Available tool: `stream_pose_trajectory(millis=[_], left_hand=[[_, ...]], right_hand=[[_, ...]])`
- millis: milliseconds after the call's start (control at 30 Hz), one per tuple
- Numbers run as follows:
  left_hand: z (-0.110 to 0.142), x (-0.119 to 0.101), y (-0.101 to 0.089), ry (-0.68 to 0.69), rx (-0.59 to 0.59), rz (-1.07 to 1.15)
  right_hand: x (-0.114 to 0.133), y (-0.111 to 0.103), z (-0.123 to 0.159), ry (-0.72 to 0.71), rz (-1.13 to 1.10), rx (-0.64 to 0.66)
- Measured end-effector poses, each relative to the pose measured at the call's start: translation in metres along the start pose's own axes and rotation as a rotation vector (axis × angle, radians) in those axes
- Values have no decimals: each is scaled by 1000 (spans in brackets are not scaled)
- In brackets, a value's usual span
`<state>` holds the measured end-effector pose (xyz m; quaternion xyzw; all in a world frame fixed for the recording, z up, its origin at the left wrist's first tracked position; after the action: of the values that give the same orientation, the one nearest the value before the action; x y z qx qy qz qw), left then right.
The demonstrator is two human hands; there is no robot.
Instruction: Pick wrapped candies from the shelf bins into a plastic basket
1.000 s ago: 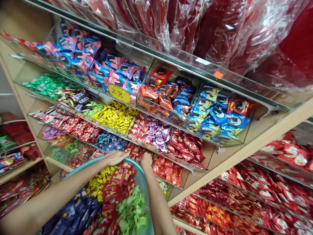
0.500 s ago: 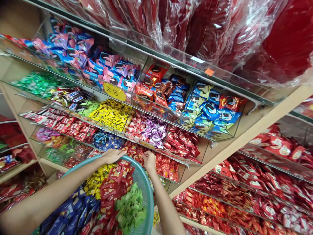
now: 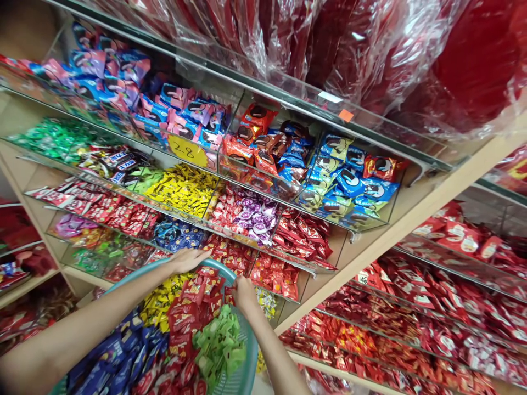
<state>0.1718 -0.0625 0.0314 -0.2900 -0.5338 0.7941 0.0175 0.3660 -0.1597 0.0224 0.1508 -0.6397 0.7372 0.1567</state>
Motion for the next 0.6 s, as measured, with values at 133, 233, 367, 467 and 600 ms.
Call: stream_pose_trajectory(millis=[133, 233, 367, 467, 600], left_hand=[[0, -1, 0, -4, 0, -9], [-1, 0, 0, 2, 1, -11], [-1, 1, 1, -9, 8, -10], [0, 0, 0, -10, 8, -18], [-1, 1, 0, -5, 4, -26]], right_hand=[[8, 9, -13, 26, 38, -6], [14, 13, -21, 25, 30, -11], [18, 16, -24, 8, 3, -5], [16, 14, -22, 5, 6, -13], [10, 5, -19, 16, 45, -38]])
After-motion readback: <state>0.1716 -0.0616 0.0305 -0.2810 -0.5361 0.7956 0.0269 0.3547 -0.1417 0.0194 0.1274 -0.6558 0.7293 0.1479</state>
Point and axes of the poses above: each hand's wrist, its own z-axis away from the middle knuckle, its own y-axis out of the palm, x = y × z, the point moved 8 cm from there along -z, towards the middle knuckle, and after that the axes turned 9 degrees about x, right-handed, at the moved point
